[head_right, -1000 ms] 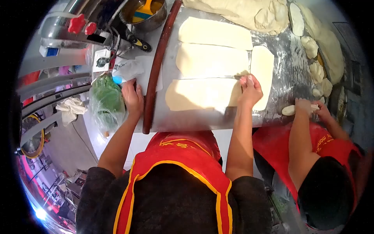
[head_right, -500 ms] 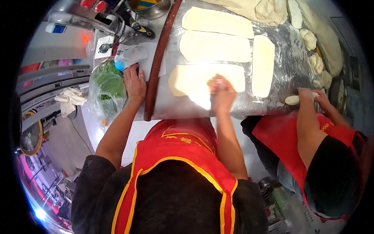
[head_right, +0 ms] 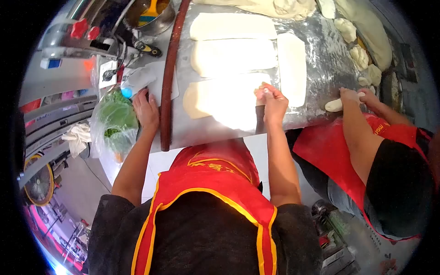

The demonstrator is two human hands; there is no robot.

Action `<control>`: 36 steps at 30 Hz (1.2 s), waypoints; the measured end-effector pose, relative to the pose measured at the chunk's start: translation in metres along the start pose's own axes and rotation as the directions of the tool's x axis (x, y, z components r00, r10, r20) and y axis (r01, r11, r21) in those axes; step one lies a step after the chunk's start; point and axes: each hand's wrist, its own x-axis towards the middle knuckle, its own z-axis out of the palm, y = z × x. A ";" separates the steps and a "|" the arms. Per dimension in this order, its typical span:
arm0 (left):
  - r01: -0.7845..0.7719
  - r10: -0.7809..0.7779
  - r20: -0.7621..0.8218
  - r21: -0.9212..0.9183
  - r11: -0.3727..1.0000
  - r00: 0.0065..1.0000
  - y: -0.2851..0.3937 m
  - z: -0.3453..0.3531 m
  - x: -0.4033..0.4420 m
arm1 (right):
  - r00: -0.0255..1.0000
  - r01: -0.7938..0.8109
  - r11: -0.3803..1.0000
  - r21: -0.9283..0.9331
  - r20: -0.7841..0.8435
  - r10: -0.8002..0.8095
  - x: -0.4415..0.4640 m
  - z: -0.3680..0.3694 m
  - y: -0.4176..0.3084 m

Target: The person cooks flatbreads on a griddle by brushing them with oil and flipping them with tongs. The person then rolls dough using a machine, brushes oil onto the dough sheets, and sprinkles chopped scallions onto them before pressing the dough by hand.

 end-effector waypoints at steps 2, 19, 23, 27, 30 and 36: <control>0.012 -0.012 0.007 -0.012 1.000 1.000 0.003 -0.001 0.000 | 0.999 -0.013 0.999 -0.033 0.049 0.014 0.019 -0.016 -0.001; -0.068 0.068 -0.037 -0.013 0.998 0.997 0.011 -0.002 0.005 | 0.994 0.103 0.832 -0.546 0.089 -0.065 0.102 -0.080 -0.080; -0.058 0.058 -0.027 -0.013 0.998 0.998 0.012 -0.004 0.007 | 0.955 0.295 0.846 -0.443 0.169 -0.244 0.124 -0.066 -0.079; -0.083 0.082 -0.042 -0.027 0.996 0.996 0.008 -0.002 0.006 | 0.984 0.148 0.785 -0.601 0.166 -0.058 0.108 -0.073 -0.080; -0.061 0.060 -0.036 -0.037 0.997 0.998 0.010 -0.005 0.005 | 0.986 0.167 0.718 -0.675 0.128 -0.109 0.095 -0.079 -0.078; 0.070 -0.069 0.027 -0.023 0.997 0.997 -0.003 0.001 0.003 | 0.719 0.655 0.131 -0.744 0.561 -0.411 0.096 -0.027 -0.069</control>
